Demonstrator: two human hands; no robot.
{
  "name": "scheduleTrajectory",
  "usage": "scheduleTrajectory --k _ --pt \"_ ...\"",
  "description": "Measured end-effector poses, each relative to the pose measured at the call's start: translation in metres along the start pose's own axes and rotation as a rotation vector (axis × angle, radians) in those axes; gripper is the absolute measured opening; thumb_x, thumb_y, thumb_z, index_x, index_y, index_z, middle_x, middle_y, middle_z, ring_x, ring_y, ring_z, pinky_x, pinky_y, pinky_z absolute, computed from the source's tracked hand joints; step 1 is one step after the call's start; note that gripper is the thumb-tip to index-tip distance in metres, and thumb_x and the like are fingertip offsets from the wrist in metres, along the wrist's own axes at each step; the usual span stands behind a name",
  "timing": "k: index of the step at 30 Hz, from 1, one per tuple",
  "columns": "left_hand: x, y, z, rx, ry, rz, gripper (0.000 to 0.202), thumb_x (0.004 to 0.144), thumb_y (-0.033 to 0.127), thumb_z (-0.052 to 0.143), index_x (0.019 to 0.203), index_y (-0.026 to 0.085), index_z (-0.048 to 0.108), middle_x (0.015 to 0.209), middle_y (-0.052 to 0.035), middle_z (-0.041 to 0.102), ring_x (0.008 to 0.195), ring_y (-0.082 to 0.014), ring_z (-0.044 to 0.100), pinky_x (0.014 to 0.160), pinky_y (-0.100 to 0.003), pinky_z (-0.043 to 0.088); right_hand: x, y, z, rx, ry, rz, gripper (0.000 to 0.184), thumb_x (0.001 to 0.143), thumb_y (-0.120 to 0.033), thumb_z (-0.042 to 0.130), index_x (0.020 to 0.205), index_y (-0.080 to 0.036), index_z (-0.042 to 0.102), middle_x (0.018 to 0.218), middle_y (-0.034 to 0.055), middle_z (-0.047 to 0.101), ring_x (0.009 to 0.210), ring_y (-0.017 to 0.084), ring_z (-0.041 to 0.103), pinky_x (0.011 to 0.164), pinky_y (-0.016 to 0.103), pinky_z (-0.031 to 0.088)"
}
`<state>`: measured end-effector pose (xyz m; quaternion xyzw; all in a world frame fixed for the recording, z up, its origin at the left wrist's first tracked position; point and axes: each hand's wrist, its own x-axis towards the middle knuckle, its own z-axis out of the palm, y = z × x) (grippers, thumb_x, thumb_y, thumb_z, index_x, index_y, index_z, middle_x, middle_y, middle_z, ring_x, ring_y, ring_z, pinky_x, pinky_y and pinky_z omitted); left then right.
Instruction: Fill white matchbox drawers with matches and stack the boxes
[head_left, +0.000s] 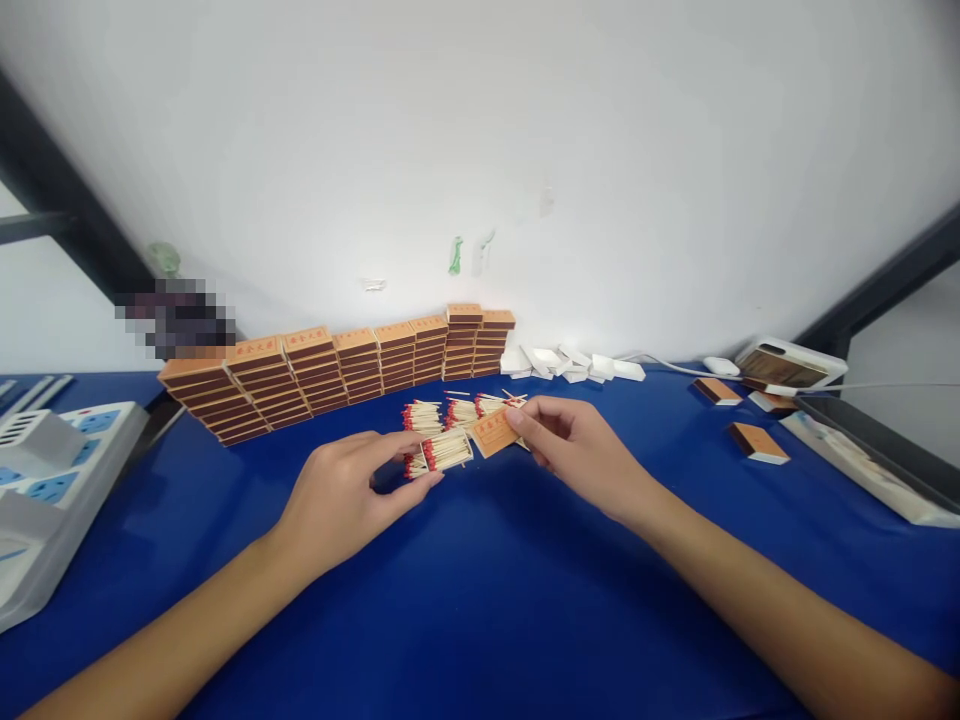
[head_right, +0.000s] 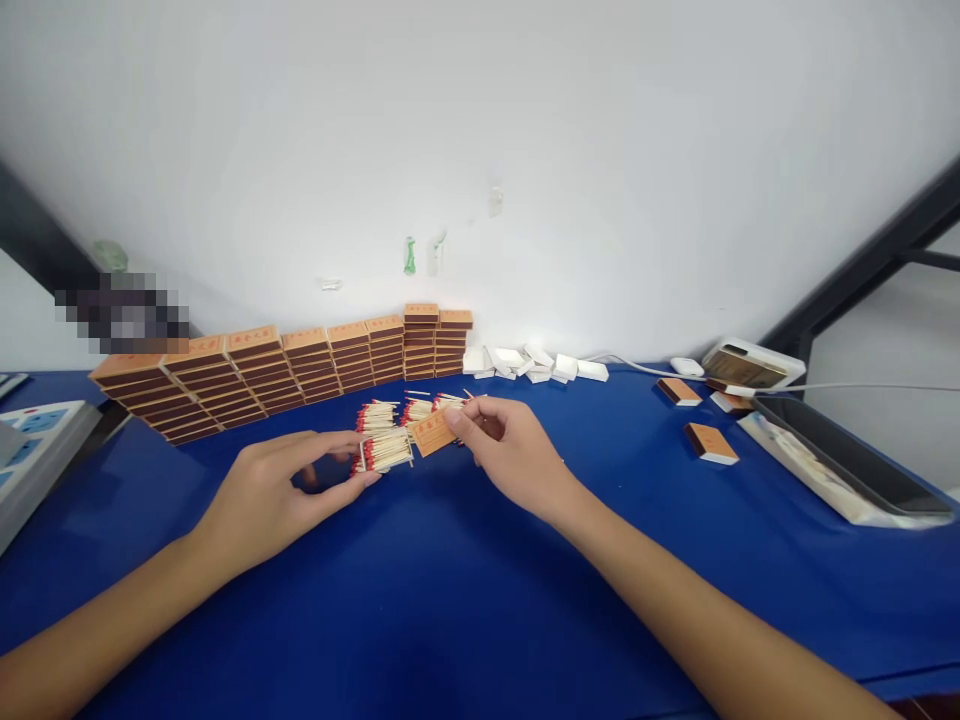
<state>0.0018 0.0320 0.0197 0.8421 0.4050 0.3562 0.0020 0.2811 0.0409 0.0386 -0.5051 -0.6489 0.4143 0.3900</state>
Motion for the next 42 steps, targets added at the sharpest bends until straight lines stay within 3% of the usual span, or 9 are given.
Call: scheduleTrajectory --k 9,18,27,32,37,40,42 --pt "0.000 0.000 0.003 -0.047 -0.021 -0.008 0.032 0.094 0.044 0.079 0.118 0.023 0.077 0.092 -0.0005 0.081 0.064 -0.0127 0.066 0.063 -0.025 0.055 0.000 0.011 0.004 -0.080 0.017 -0.054 0.051 0.097 -0.067 0.061 0.073 -0.022 0.062 0.066 -0.0012 0.055 0.058 0.014 0.048 0.054 0.029 0.038" --pt "0.000 -0.002 0.002 -0.088 -0.022 -0.025 0.034 0.090 0.042 0.084 0.118 0.023 0.077 0.096 0.0006 0.083 0.063 -0.0109 0.067 0.064 -0.023 0.057 -0.003 0.011 0.001 -0.058 -0.090 -0.013 0.058 0.095 -0.073 0.062 0.067 -0.023 0.051 0.057 -0.0045 0.051 0.051 0.012 0.046 0.051 0.028 0.034" --pt "0.005 0.000 -0.001 -0.226 -0.064 -0.227 0.038 0.086 0.047 0.086 0.118 0.027 0.081 0.104 0.0016 0.085 0.067 -0.0137 0.075 0.066 -0.024 0.063 -0.004 0.013 -0.001 -0.077 -0.133 0.021 0.056 0.098 -0.072 0.058 0.070 -0.023 0.052 0.059 -0.0037 0.054 0.050 0.012 0.047 0.050 0.027 0.036" --pt "0.007 0.000 0.000 -0.337 -0.108 -0.358 0.038 0.083 0.051 0.087 0.115 0.029 0.082 0.104 0.0015 0.085 0.089 -0.0199 0.081 0.068 -0.023 0.064 -0.007 0.012 -0.001 -0.063 -0.136 0.029 0.056 0.099 -0.071 0.057 0.070 -0.022 0.055 0.059 -0.0032 0.055 0.050 0.011 0.048 0.048 0.027 0.035" --pt "0.007 0.006 0.003 -0.373 -0.115 -0.307 0.037 0.080 0.046 0.090 0.112 0.028 0.083 0.101 0.0019 0.085 0.072 -0.0152 0.078 0.065 -0.023 0.064 -0.012 0.008 0.002 -0.048 -0.176 0.018 0.057 0.099 -0.072 0.056 0.071 -0.023 0.053 0.061 -0.0027 0.055 0.050 0.011 0.048 0.046 0.026 0.035" --pt "0.006 0.008 0.004 -0.381 -0.109 -0.290 0.038 0.081 0.046 0.090 0.112 0.027 0.082 0.100 0.0018 0.086 0.074 -0.0152 0.078 0.066 -0.023 0.064 -0.014 0.009 0.007 -0.002 -0.159 0.019 0.050 0.099 -0.070 0.058 0.081 -0.023 0.055 0.066 -0.0030 0.056 0.052 0.011 0.050 0.046 0.025 0.037" --pt "0.005 0.008 0.004 -0.374 -0.107 -0.301 0.038 0.082 0.046 0.089 0.114 0.028 0.081 0.100 0.0023 0.085 0.081 -0.0164 0.080 0.068 -0.022 0.063 -0.015 0.012 0.011 0.041 -0.071 0.015 0.045 0.098 -0.068 0.061 0.097 -0.023 0.058 0.074 -0.0020 0.059 0.056 0.012 0.054 0.046 0.025 0.040"
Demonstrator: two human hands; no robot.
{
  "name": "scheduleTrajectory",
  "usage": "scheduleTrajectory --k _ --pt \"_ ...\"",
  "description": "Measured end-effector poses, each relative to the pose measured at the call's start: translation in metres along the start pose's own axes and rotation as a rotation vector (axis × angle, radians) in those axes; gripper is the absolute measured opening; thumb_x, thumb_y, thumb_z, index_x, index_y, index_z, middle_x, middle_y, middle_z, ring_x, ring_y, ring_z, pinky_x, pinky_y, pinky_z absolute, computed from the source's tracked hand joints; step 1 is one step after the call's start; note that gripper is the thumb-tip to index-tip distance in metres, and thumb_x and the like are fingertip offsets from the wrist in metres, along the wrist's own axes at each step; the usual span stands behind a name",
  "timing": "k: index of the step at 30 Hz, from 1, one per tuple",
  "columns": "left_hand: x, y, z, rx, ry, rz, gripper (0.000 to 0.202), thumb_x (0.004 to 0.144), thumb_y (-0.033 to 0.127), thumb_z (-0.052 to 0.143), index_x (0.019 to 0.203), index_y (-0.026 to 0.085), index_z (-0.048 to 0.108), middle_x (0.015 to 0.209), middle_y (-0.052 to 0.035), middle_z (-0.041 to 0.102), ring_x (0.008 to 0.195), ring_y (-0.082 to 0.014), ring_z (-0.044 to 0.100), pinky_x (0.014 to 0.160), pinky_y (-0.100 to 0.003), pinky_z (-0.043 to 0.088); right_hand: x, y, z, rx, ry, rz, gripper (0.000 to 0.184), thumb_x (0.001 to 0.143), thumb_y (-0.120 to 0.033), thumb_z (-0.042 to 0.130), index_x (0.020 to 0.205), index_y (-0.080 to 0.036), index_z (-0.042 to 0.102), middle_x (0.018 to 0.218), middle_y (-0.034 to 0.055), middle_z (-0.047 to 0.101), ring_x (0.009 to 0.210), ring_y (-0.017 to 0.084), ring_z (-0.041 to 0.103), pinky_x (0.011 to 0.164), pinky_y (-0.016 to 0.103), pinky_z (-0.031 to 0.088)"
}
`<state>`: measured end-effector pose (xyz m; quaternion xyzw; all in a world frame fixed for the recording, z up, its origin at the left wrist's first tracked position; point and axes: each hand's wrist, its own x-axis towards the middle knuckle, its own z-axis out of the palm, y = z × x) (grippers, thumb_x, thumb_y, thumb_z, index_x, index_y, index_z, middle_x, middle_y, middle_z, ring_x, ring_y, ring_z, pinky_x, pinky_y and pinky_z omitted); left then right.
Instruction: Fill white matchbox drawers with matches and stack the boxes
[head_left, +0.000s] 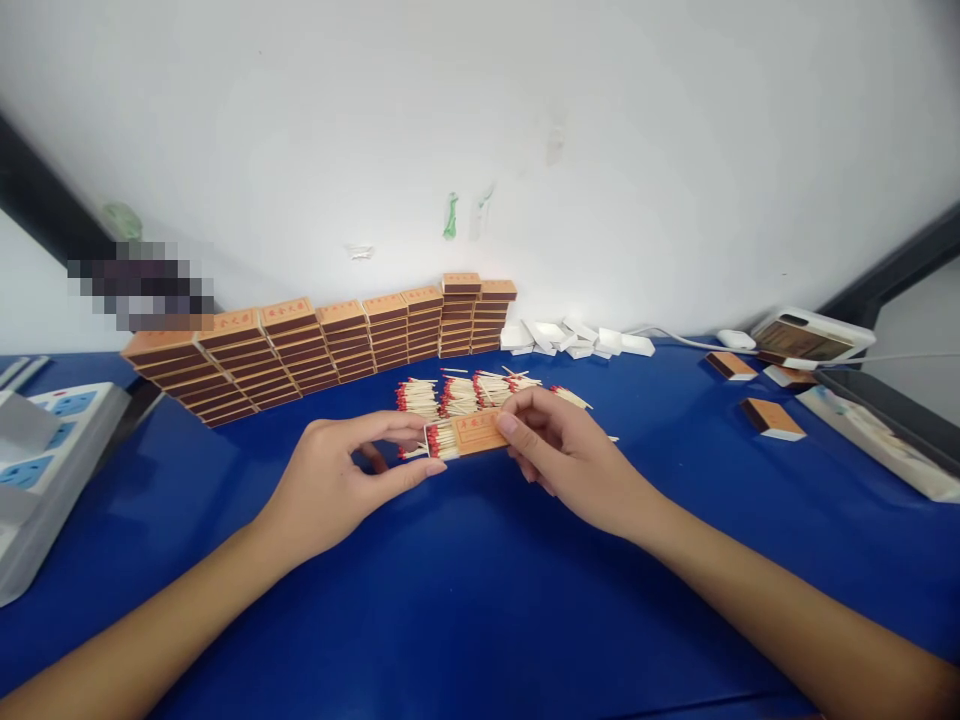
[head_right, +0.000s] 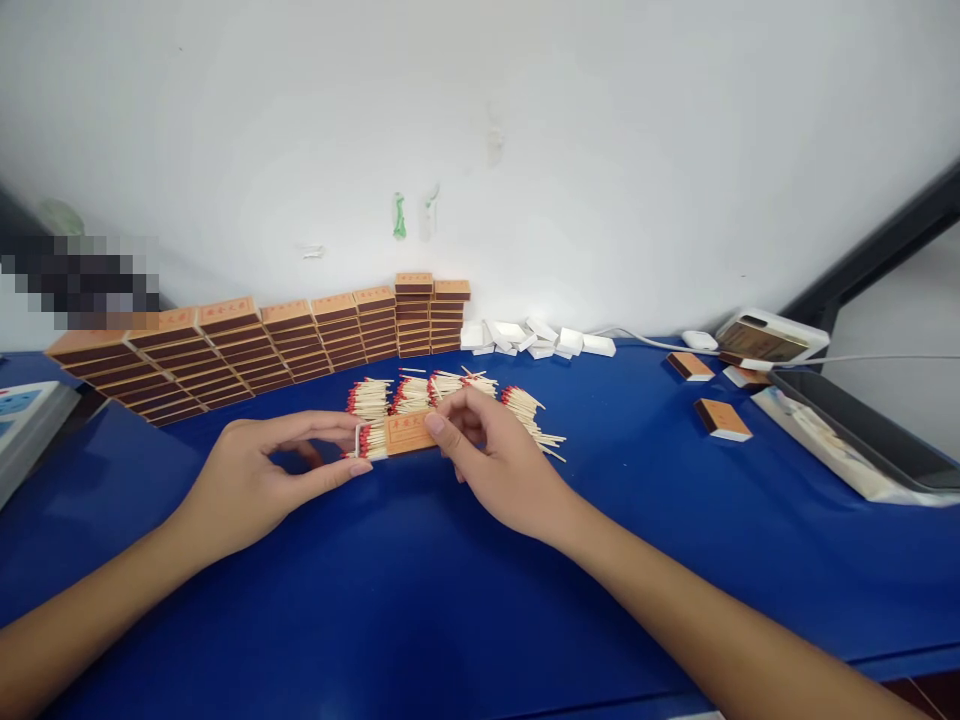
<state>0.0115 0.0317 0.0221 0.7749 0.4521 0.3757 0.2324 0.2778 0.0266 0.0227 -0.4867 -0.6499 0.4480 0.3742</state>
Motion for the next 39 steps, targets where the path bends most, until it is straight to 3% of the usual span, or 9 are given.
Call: scheduleTrajectory --k 4,8,12,17,25,28,32,34,39 --pt "-0.001 -0.002 0.000 0.002 0.018 -0.035 0.039 0.082 0.048 0.089 0.116 0.031 0.080 0.102 0.0042 0.085 0.091 -0.0177 0.081 0.071 -0.022 0.062 -0.007 0.001 0.011 0.008 0.081 -0.033 0.056 0.104 -0.067 0.051 0.139 -0.023 0.055 0.095 0.0060 0.067 0.072 0.019 0.063 0.055 0.030 0.054" --pt "-0.002 -0.001 0.002 -0.047 0.008 -0.010 0.036 0.078 0.046 0.093 0.109 0.031 0.081 0.093 0.0062 0.085 0.084 -0.0151 0.080 0.071 -0.021 0.059 -0.024 -0.007 0.024 -0.056 -0.150 -0.114 0.065 0.109 -0.063 0.039 0.163 -0.026 0.041 0.097 0.0071 0.068 0.086 0.023 0.064 0.084 0.042 0.059" --pt "-0.003 0.001 0.004 -0.123 -0.008 0.027 0.039 0.071 0.041 0.098 0.104 0.029 0.082 0.078 0.0085 0.081 0.066 -0.0102 0.072 0.065 -0.019 0.056 -0.036 -0.010 0.029 -0.031 -0.237 -0.098 0.070 0.111 -0.061 0.037 0.172 -0.029 0.025 0.109 0.0078 0.067 0.092 0.022 0.063 0.096 0.045 0.056" --pt "-0.004 0.002 0.004 -0.148 -0.065 0.046 0.035 0.061 0.041 0.102 0.081 0.025 0.080 0.067 0.0086 0.074 0.057 -0.0092 0.062 0.056 -0.020 0.050 -0.036 -0.009 0.027 0.001 -0.313 -0.058 0.072 0.110 -0.062 0.038 0.173 -0.032 0.022 0.107 0.0069 0.066 0.091 0.022 0.062 0.095 0.043 0.056" --pt "-0.006 0.002 0.003 -0.156 -0.073 0.099 0.042 0.056 0.042 0.103 0.069 0.020 0.070 0.059 0.0093 0.065 0.053 -0.0074 0.052 0.050 -0.019 0.042 -0.038 -0.013 0.027 -0.023 -0.383 -0.015 0.078 0.108 -0.066 0.041 0.174 -0.031 0.017 0.124 0.0115 0.067 0.091 0.022 0.065 0.087 0.043 0.058" --pt "-0.005 0.002 0.004 -0.144 -0.070 0.144 0.037 0.064 0.042 0.100 0.073 0.020 0.072 0.061 0.0083 0.066 0.053 -0.0074 0.053 0.050 -0.019 0.044 -0.033 -0.011 0.026 0.004 -0.343 -0.087 0.065 0.110 -0.058 0.046 0.169 -0.036 0.032 0.129 0.0087 0.068 0.090 0.020 0.066 0.081 0.039 0.059" --pt "-0.003 0.003 -0.001 -0.034 0.001 0.258 0.019 0.080 0.032 0.090 0.089 0.020 0.078 0.067 0.0060 0.069 0.052 -0.0080 0.057 0.052 -0.020 0.049 -0.016 -0.007 0.020 -0.032 -0.183 -0.180 0.046 0.103 -0.049 0.066 0.145 -0.033 0.062 0.124 0.0059 0.072 0.094 0.020 0.068 0.075 0.036 0.058" --pt "-0.003 0.002 -0.005 0.015 0.013 0.293 0.020 0.081 0.029 0.088 0.096 0.020 0.079 0.073 0.0047 0.073 0.055 -0.0088 0.059 0.054 -0.020 0.051 -0.007 -0.010 0.016 -0.087 -0.137 -0.220 0.043 0.098 -0.047 0.073 0.138 -0.031 0.067 0.125 0.0063 0.072 0.091 0.020 0.068 0.072 0.036 0.059" --pt "-0.001 -0.008 -0.011 0.105 0.075 0.306 0.029 0.087 0.032 0.083 0.114 0.023 0.076 0.088 0.0035 0.078 0.064 -0.0102 0.064 0.061 -0.022 0.055 0.020 -0.033 0.001 -0.358 -0.189 -0.410 0.037 0.095 -0.044 0.077 0.128 -0.029 0.070 0.115 0.0053 0.074 0.093 0.021 0.068 0.076 0.036 0.057"
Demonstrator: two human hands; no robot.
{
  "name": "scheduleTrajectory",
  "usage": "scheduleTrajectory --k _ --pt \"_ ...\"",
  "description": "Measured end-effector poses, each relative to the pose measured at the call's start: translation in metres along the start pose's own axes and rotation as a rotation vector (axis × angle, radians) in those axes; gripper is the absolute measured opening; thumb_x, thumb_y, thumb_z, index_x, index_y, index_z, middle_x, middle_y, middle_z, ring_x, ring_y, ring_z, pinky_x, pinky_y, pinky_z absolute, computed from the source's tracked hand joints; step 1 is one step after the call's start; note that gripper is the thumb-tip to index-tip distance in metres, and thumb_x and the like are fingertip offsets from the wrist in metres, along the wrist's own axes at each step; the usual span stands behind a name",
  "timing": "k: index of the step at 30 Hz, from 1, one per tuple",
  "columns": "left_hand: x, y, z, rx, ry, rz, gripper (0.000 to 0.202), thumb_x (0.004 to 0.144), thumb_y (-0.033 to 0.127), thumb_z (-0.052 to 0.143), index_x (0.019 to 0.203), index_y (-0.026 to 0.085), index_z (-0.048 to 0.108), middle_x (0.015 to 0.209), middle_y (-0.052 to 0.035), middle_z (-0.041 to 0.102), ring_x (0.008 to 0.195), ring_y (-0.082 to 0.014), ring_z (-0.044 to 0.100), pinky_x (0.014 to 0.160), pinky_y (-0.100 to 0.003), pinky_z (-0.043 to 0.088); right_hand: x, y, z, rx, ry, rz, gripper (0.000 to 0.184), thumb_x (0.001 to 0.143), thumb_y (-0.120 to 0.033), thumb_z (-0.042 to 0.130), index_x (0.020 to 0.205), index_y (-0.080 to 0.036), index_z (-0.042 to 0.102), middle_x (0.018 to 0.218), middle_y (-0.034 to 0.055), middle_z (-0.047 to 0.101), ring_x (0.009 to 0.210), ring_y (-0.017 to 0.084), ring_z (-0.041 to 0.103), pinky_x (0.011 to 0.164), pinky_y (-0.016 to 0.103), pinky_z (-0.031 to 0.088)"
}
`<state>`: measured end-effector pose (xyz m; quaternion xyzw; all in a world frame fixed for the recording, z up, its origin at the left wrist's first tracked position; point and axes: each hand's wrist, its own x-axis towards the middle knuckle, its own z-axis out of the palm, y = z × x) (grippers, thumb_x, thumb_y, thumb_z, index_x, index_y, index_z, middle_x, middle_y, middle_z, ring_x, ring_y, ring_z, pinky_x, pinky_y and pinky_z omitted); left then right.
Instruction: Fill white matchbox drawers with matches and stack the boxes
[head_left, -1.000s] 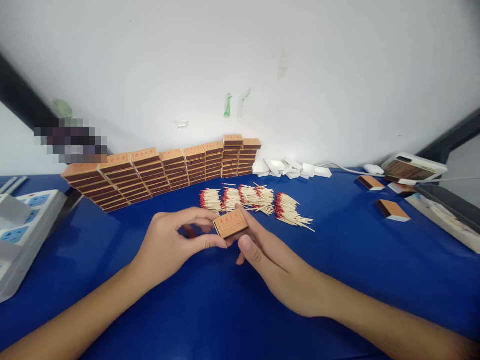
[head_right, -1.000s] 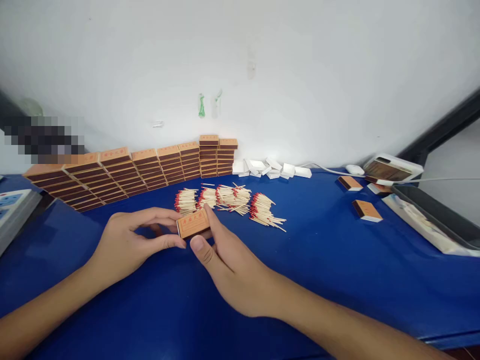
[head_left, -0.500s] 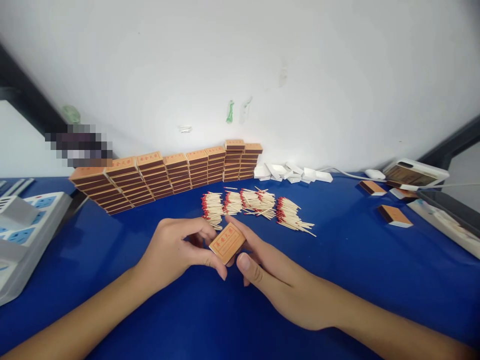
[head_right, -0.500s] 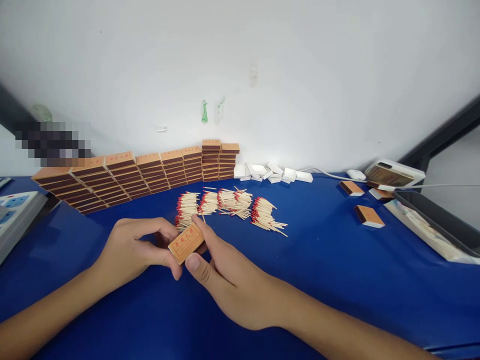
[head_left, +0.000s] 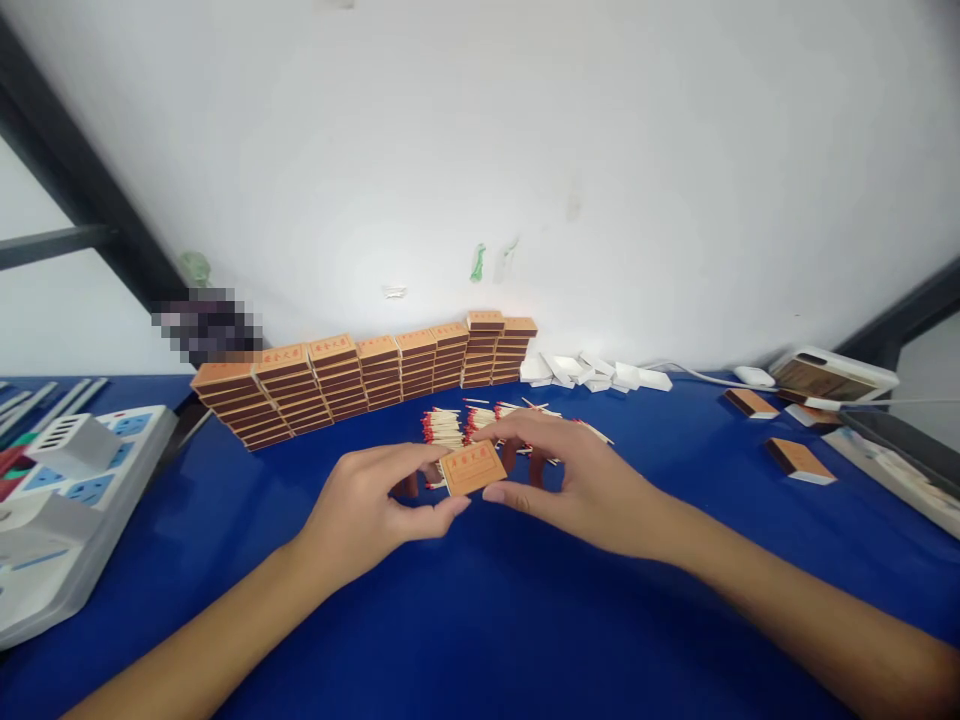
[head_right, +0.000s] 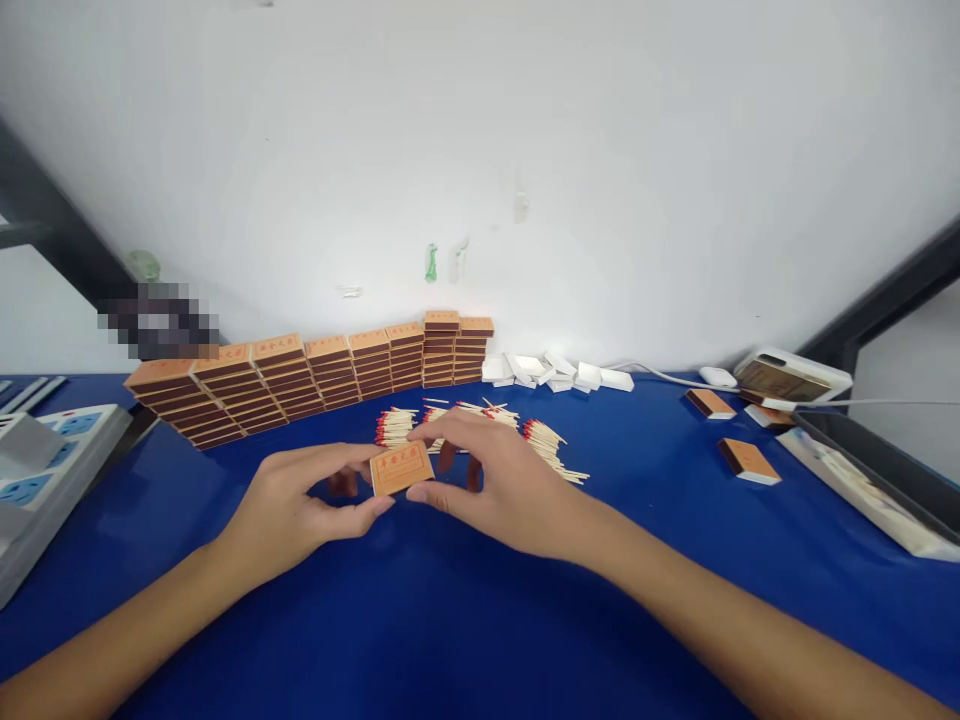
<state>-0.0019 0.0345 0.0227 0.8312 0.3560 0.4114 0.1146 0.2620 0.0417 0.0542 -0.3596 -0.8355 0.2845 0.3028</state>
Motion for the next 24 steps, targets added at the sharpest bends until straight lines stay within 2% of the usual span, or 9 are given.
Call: scheduleTrajectory --k 3,5,8,10,13,16,20,24 --pt "0.002 -0.004 -0.003 0.092 0.126 -0.137 0.030 0.095 0.035 0.076 0.123 0.026 0.071 0.084 0.0056 0.074 0.065 -0.0101 0.065 0.068 -0.024 0.056 0.034 0.000 -0.015 -0.222 -0.011 -0.149 0.030 0.094 -0.042 0.079 0.118 -0.025 0.071 0.106 0.0058 0.072 0.092 0.022 0.065 0.080 0.037 0.053" --pt "0.003 -0.006 -0.006 0.161 0.183 -0.242 0.026 0.096 0.037 0.072 0.119 0.024 0.066 0.078 0.0065 0.068 0.062 -0.0105 0.061 0.064 -0.025 0.053 0.064 0.003 -0.020 -0.331 0.101 -0.230 0.031 0.092 -0.044 0.081 0.113 -0.024 0.072 0.106 0.0070 0.071 0.098 0.025 0.064 0.085 0.039 0.050" --pt "0.005 -0.010 -0.007 0.217 0.145 -0.321 0.019 0.094 0.038 0.071 0.106 0.024 0.065 0.069 0.0078 0.060 0.057 -0.0115 0.057 0.060 -0.027 0.048 0.113 0.007 -0.019 -0.402 0.248 -0.227 0.031 0.093 -0.043 0.080 0.115 -0.021 0.075 0.106 0.0081 0.070 0.104 0.028 0.061 0.093 0.042 0.047" --pt "0.004 -0.013 -0.007 0.236 0.107 -0.330 0.015 0.094 0.037 0.070 0.101 0.025 0.066 0.067 0.0074 0.059 0.057 -0.0121 0.057 0.060 -0.028 0.045 0.141 0.009 -0.013 -0.423 0.242 -0.222 0.034 0.092 -0.043 0.081 0.118 -0.022 0.076 0.111 0.0086 0.068 0.111 0.030 0.058 0.099 0.044 0.045" --pt "0.004 -0.019 -0.006 0.236 0.119 -0.346 0.013 0.093 0.037 0.070 0.096 0.024 0.068 0.069 0.0061 0.062 0.057 -0.0128 0.056 0.060 -0.029 0.044 0.172 0.009 0.000 -0.452 0.191 -0.195 0.034 0.092 -0.042 0.080 0.120 -0.023 0.078 0.115 0.0101 0.065 0.118 0.032 0.053 0.104 0.045 0.042" --pt "0.006 -0.026 -0.011 0.213 0.154 -0.374 0.015 0.093 0.038 0.069 0.093 0.023 0.069 0.076 0.0028 0.069 0.063 -0.0148 0.061 0.063 -0.030 0.048 0.189 0.010 0.009 -0.469 0.127 -0.194 0.036 0.094 -0.043 0.078 0.123 -0.022 0.077 0.121 0.0113 0.065 0.120 0.032 0.051 0.104 0.044 0.041" --pt "0.012 -0.038 -0.023 0.122 0.190 -0.411 0.021 0.094 0.043 0.069 0.095 0.022 0.072 0.093 -0.0026 0.079 0.081 -0.0200 0.073 0.076 -0.034 0.057 0.198 0.013 0.015 -0.496 0.045 -0.192 0.036 0.097 -0.043 0.076 0.124 -0.019 0.076 0.122 0.0130 0.068 0.122 0.034 0.050 0.104 0.046 0.042" --pt "0.016 -0.049 -0.032 0.028 0.237 -0.449 0.026 0.093 0.045 0.070 0.098 0.021 0.074 0.094 -0.0052 0.081 0.083 -0.0213 0.077 0.079 -0.035 0.062 0.201 0.014 0.015 -0.498 0.013 -0.192 0.037 0.098 -0.044 0.075 0.126 -0.020 0.074 0.124 0.0127 0.071 0.127 0.035 0.050 0.103 0.049 0.044"
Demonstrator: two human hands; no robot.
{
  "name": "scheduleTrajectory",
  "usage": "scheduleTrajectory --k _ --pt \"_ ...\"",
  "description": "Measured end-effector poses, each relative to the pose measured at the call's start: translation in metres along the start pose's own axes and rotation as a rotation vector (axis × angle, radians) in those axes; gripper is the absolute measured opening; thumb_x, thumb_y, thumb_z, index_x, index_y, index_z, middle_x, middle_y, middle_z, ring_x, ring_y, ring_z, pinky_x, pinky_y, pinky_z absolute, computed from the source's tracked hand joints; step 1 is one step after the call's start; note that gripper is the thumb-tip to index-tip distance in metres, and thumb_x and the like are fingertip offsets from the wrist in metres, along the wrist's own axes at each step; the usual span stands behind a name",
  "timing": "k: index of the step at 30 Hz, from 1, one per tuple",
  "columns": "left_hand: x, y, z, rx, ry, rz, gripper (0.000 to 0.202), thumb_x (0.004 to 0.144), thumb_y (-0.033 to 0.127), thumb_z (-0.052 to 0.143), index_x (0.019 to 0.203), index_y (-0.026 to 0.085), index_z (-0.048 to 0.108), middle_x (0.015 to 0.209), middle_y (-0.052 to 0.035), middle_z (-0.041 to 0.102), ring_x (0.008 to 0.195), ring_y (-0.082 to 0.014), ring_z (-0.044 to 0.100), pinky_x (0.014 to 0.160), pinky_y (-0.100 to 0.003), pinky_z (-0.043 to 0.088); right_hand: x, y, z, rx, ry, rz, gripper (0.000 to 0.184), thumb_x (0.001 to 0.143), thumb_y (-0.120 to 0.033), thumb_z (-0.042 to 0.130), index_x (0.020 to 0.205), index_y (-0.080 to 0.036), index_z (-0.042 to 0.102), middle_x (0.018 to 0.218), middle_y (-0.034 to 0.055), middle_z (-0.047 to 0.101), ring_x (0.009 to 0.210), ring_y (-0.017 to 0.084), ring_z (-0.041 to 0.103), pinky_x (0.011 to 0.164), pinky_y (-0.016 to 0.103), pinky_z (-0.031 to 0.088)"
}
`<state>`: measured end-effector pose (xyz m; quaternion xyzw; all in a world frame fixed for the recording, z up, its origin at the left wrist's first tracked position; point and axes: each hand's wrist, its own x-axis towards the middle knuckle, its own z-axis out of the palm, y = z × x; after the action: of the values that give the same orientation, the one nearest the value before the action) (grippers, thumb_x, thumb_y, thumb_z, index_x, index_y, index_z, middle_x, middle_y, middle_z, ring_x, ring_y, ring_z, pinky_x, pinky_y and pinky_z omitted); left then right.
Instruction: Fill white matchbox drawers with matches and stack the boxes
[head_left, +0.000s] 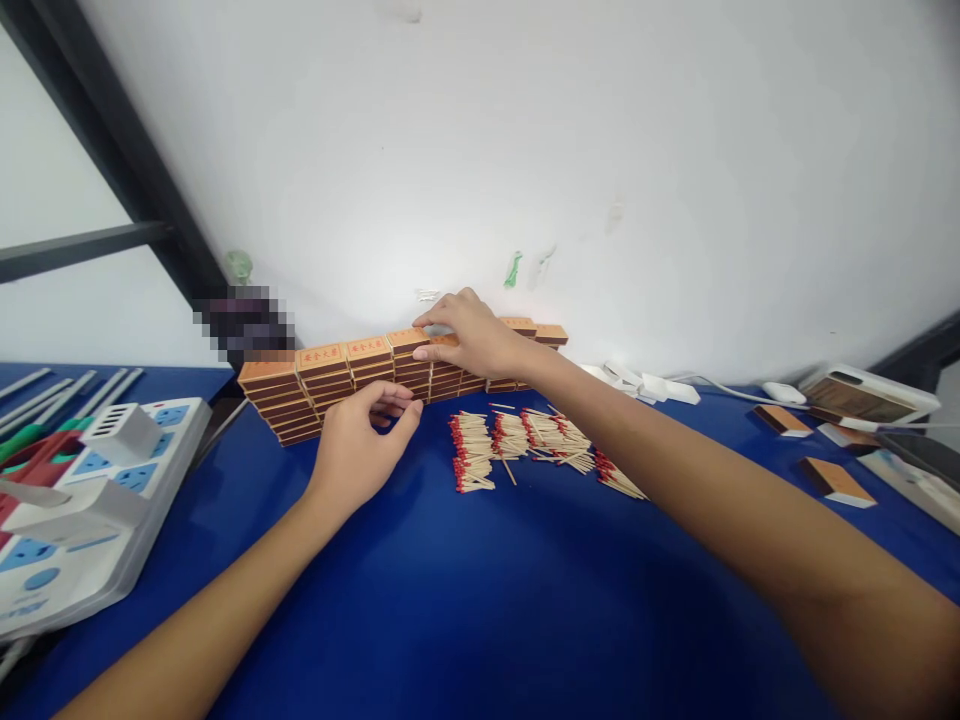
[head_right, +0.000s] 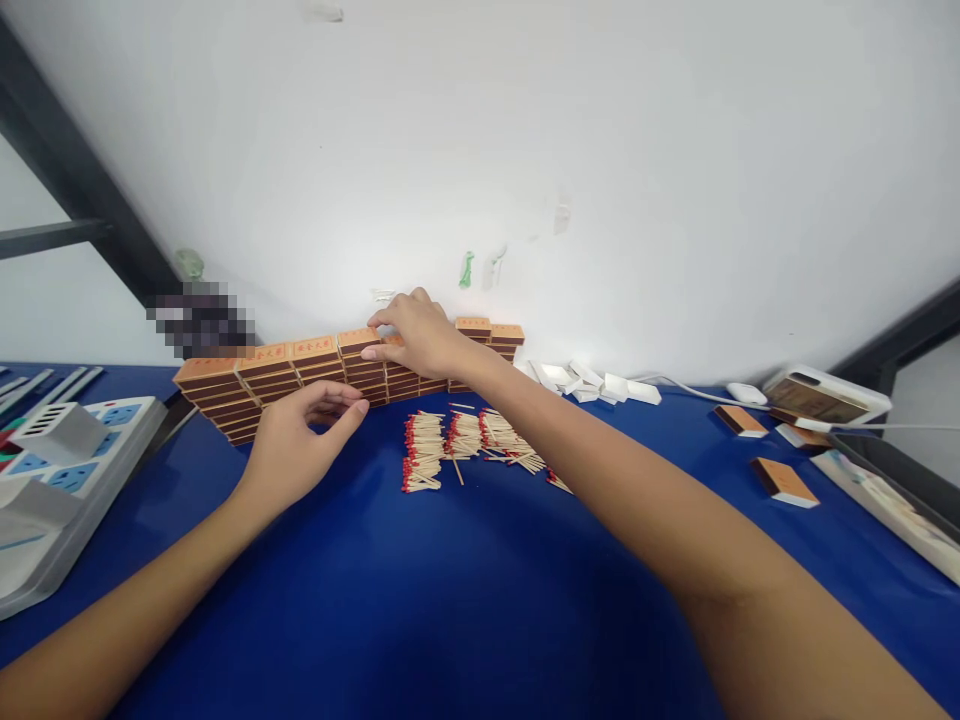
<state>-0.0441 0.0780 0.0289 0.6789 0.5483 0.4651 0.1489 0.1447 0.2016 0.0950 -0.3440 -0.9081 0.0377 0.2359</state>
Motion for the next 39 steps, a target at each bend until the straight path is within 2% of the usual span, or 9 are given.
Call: scheduleTrajectory --k 8,13,16,21,24,28,31,34,39 --pt "0.006 -0.009 0.000 -0.103 -0.080 -0.023 0.033 0.093 0.045 0.074 0.110 0.017 0.075 0.102 -0.0088 0.083 0.091 -0.0227 0.079 0.086 -0.037 0.065 0.002 -0.001 -0.002 -0.031 -0.004 -0.035 0.031 0.094 -0.041 0.079 0.115 -0.019 0.075 0.117 0.0122 0.070 0.123 0.033 0.052 0.101 0.047 0.046" --pt "0.008 -0.012 0.001 -0.104 -0.143 0.002 0.035 0.093 0.045 0.073 0.113 0.017 0.075 0.105 -0.0100 0.083 0.095 -0.0237 0.080 0.087 -0.038 0.065 -0.001 0.000 -0.006 -0.032 -0.013 -0.040 0.038 0.092 -0.040 0.080 0.121 -0.016 0.073 0.121 0.0135 0.071 0.125 0.035 0.051 0.101 0.048 0.046" --pt "0.007 -0.013 0.001 -0.074 -0.154 0.035 0.032 0.095 0.044 0.071 0.113 0.018 0.075 0.105 -0.0086 0.083 0.094 -0.0226 0.079 0.084 -0.036 0.065 -0.012 0.000 -0.016 -0.027 0.058 -0.054 0.038 0.095 -0.041 0.076 0.125 -0.018 0.072 0.125 0.0125 0.070 0.125 0.034 0.051 0.104 0.049 0.045" --pt "0.001 -0.008 0.001 0.032 -0.169 0.161 0.026 0.097 0.041 0.068 0.111 0.021 0.076 0.098 -0.0053 0.082 0.088 -0.0214 0.077 0.082 -0.034 0.062 -0.079 0.000 -0.037 -0.019 0.247 -0.048 0.018 0.102 -0.038 0.064 0.109 -0.025 0.075 0.107 0.0091 0.071 0.112 0.032 0.056 0.102 0.051 0.044" --pt "-0.002 -0.003 0.003 0.087 -0.185 0.267 0.023 0.099 0.041 0.065 0.096 0.022 0.078 0.095 -0.0043 0.081 0.088 -0.0218 0.075 0.086 -0.034 0.060 -0.141 0.007 -0.045 0.015 0.202 0.005 0.018 0.104 -0.033 0.058 0.099 -0.030 0.075 0.096 0.0058 0.074 0.102 0.030 0.060 0.095 0.051 0.047" --pt "-0.008 0.005 0.008 0.110 -0.190 0.364 0.022 0.103 0.037 0.063 0.096 0.023 0.078 0.097 -0.0035 0.081 0.089 -0.0205 0.075 0.087 -0.033 0.059 -0.207 0.034 -0.050 -0.039 0.297 0.253 0.021 0.104 -0.037 0.057 0.098 -0.028 0.076 0.091 0.0072 0.076 0.088 0.028 0.065 0.076 0.045 0.051" --pt "-0.013 0.012 0.012 0.114 -0.209 0.428 0.020 0.103 0.035 0.064 0.096 0.023 0.078 0.100 -0.0033 0.080 0.092 -0.0195 0.074 0.088 -0.031 0.059 -0.227 0.058 -0.052 -0.127 0.363 0.365 0.022 0.102 -0.035 0.057 0.102 -0.024 0.076 0.094 0.0097 0.075 0.082 0.026 0.066 0.072 0.043 0.051" --pt "-0.016 0.016 0.013 0.136 -0.186 0.484 0.020 0.104 0.033 0.062 0.096 0.023 0.078 0.105 -0.0043 0.079 0.097 -0.0189 0.074 0.091 -0.031 0.059 -0.230 0.075 -0.054 -0.185 0.360 0.395 0.022 0.099 -0.034 0.058 0.098 -0.022 0.076 0.098 0.0118 0.075 0.081 0.026 0.066 0.075 0.044 0.052" --pt "-0.016 0.015 0.013 0.182 -0.178 0.460 0.022 0.103 0.038 0.063 0.096 0.023 0.078 0.107 -0.0055 0.078 0.093 -0.0193 0.073 0.075 -0.028 0.060 -0.236 0.086 -0.060 -0.258 0.328 0.423 0.021 0.096 -0.032 0.059 0.089 -0.023 0.076 0.089 0.0107 0.075 0.080 0.028 0.065 0.076 0.045 0.050"
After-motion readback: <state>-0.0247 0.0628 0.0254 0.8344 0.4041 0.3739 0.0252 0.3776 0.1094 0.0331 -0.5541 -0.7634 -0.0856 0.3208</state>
